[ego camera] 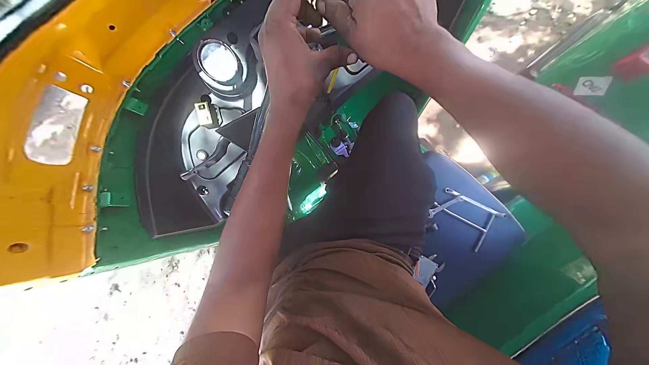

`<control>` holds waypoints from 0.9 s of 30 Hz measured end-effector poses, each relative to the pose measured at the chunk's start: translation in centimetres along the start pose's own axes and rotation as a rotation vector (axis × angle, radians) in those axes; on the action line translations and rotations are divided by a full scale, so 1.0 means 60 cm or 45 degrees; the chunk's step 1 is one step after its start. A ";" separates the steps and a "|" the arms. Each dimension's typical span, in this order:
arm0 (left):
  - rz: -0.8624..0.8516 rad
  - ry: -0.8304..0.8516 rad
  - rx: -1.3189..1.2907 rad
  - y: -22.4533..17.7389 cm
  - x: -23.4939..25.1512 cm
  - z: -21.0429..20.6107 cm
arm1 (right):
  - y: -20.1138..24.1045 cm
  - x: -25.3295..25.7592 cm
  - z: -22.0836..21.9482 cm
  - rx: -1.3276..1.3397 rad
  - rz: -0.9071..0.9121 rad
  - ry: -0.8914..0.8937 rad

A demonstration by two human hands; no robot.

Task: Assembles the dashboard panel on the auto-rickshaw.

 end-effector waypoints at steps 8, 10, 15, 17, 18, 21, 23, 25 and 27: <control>-0.169 0.231 -0.008 0.016 0.032 -0.046 | -0.017 -0.003 -0.002 0.015 -0.081 0.164; -0.201 0.204 -0.058 0.020 0.032 -0.050 | -0.012 -0.002 -0.001 -0.001 -0.039 0.183; -0.305 0.173 0.012 0.023 0.018 -0.052 | 0.008 -0.015 0.008 0.009 0.209 0.116; -0.313 0.173 -0.055 0.021 0.019 -0.050 | 0.024 -0.028 0.029 0.102 0.325 0.138; -0.302 0.194 -0.098 0.023 0.018 -0.050 | 0.032 -0.038 0.035 0.113 0.368 0.160; -0.297 0.262 -0.123 0.026 0.017 -0.049 | 0.044 -0.059 0.030 -0.063 0.507 0.194; -0.324 0.283 -0.054 0.029 0.019 -0.054 | 0.039 -0.057 0.025 -0.167 0.559 0.163; -0.315 0.290 0.151 0.031 0.020 -0.059 | 0.038 -0.045 0.019 -0.204 0.577 0.127; -0.280 0.221 0.294 0.028 0.016 -0.058 | 0.040 -0.037 0.009 -0.170 0.531 0.104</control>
Point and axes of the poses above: each hand's wrist, its own x-axis towards the middle knuckle, its own z-axis out of the back of the hand, y = z × x, the point moved 6 cm from there along x, towards the middle knuckle, and after that the axes turned 12 degrees about -y, right-handed, at the moved point
